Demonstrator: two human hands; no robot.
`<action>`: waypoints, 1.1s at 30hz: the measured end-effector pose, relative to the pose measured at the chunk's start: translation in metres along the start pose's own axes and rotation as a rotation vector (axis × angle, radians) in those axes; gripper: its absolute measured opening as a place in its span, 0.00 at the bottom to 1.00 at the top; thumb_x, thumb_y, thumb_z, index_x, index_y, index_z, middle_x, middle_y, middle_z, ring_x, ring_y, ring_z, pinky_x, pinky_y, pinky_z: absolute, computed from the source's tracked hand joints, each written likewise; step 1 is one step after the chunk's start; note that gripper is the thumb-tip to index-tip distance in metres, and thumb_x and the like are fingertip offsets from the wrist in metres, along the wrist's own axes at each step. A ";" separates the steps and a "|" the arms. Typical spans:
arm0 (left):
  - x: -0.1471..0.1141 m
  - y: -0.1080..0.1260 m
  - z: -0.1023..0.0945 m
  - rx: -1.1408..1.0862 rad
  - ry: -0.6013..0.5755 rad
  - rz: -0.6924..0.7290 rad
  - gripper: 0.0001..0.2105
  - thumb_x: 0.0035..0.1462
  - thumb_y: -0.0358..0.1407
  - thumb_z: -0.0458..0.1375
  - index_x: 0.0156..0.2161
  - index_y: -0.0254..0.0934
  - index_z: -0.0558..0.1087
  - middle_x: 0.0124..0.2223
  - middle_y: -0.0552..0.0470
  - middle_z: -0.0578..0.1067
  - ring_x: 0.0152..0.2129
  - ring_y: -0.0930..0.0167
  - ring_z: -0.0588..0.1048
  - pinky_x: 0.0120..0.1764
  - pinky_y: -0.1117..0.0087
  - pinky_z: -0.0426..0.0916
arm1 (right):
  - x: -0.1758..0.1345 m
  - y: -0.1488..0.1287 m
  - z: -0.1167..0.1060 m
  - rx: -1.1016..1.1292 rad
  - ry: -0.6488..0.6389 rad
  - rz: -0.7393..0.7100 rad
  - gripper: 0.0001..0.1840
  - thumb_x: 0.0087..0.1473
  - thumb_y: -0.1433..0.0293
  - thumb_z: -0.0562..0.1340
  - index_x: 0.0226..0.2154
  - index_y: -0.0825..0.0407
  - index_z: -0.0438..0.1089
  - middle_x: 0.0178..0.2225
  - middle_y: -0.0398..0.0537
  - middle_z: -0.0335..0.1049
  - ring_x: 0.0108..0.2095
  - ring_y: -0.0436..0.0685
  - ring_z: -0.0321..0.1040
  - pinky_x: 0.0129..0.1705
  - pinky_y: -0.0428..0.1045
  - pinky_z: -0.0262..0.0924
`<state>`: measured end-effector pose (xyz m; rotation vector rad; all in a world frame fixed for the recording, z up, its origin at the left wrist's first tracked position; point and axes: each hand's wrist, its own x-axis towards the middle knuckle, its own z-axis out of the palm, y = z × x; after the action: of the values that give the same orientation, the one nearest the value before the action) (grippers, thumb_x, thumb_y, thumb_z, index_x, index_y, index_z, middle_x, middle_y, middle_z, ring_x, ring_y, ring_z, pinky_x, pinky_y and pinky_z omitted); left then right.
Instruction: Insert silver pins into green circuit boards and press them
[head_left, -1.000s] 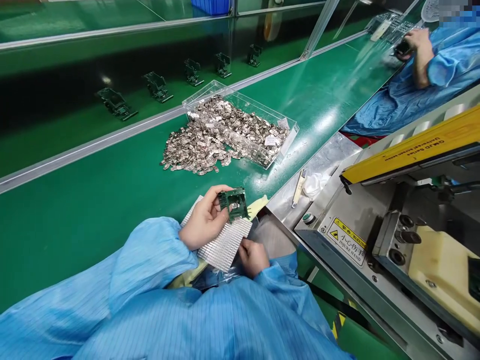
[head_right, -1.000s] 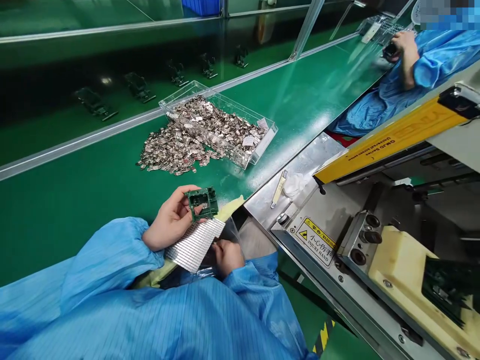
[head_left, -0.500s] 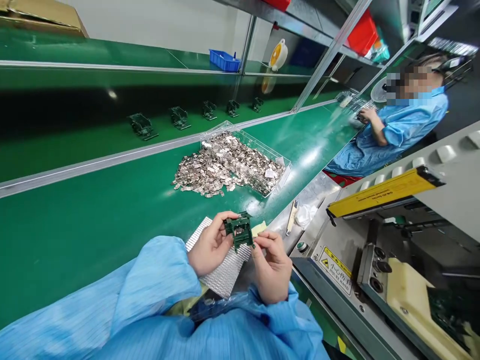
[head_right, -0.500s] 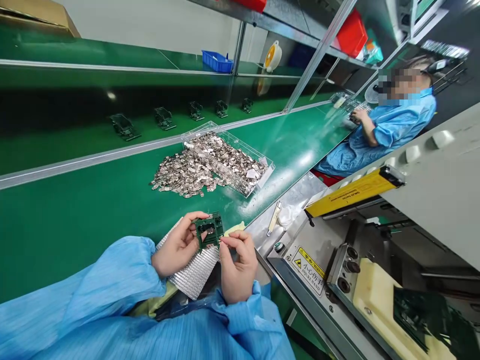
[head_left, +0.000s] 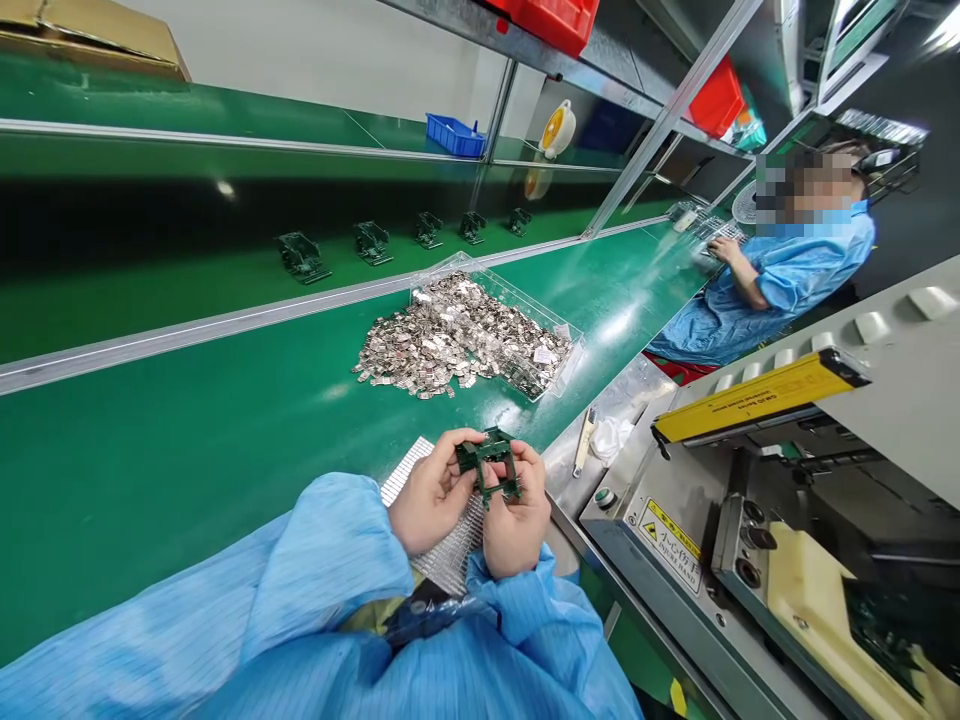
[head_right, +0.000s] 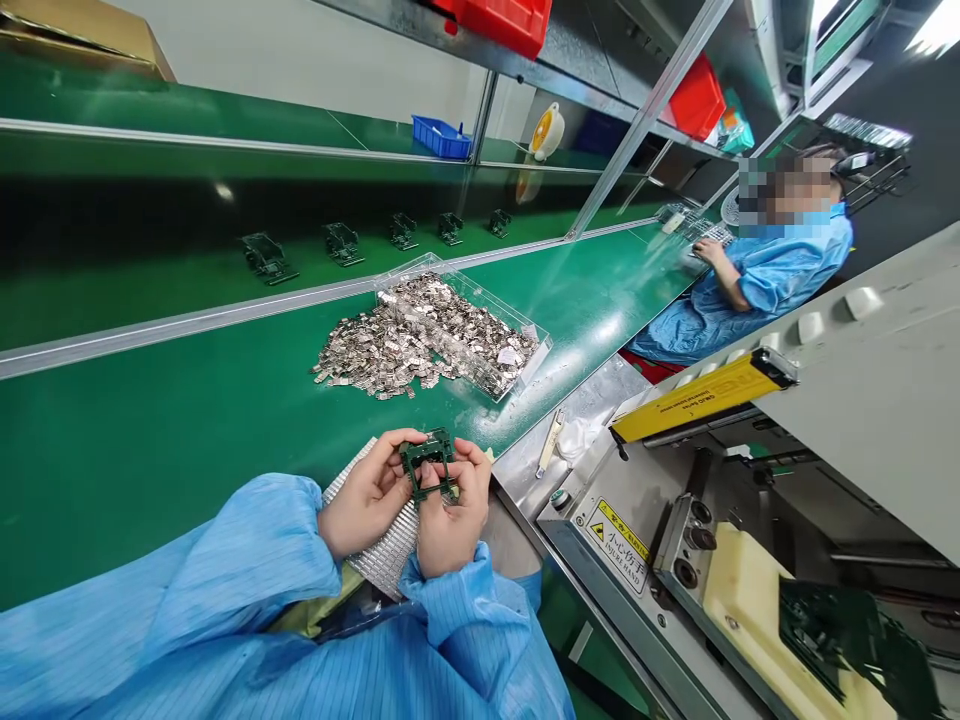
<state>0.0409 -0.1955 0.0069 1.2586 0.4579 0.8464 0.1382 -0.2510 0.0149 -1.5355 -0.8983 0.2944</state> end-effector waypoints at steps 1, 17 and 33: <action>-0.001 0.000 0.000 -0.010 0.001 0.004 0.15 0.61 0.33 0.53 0.53 0.40 0.61 0.47 0.45 0.73 0.45 0.68 0.74 0.42 0.71 0.70 | 0.000 0.002 0.002 0.060 0.002 0.037 0.08 0.52 0.66 0.64 0.26 0.52 0.68 0.45 0.53 0.64 0.49 0.61 0.62 0.50 0.56 0.58; -0.009 0.051 -0.002 0.509 -0.425 -0.258 0.26 0.58 0.44 0.56 0.61 0.46 0.58 0.55 0.46 0.70 0.50 0.58 0.71 0.55 0.56 0.66 | 0.004 -0.046 -0.108 0.084 -0.529 -0.317 0.33 0.45 0.62 0.71 0.53 0.51 0.65 0.49 0.54 0.70 0.50 0.59 0.67 0.55 0.53 0.59; 0.096 0.033 0.305 0.649 -0.900 0.331 0.39 0.47 0.42 0.66 0.61 0.29 0.58 0.60 0.33 0.65 0.57 0.54 0.65 0.58 0.54 0.62 | -0.039 -0.031 -0.363 -0.147 0.900 -0.154 0.34 0.47 0.64 0.69 0.56 0.51 0.62 0.48 0.53 0.68 0.51 0.61 0.66 0.53 0.60 0.62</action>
<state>0.3103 -0.3138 0.1356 2.1900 -0.2440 0.3092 0.3393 -0.5444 0.1029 -1.4959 -0.3115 -0.5578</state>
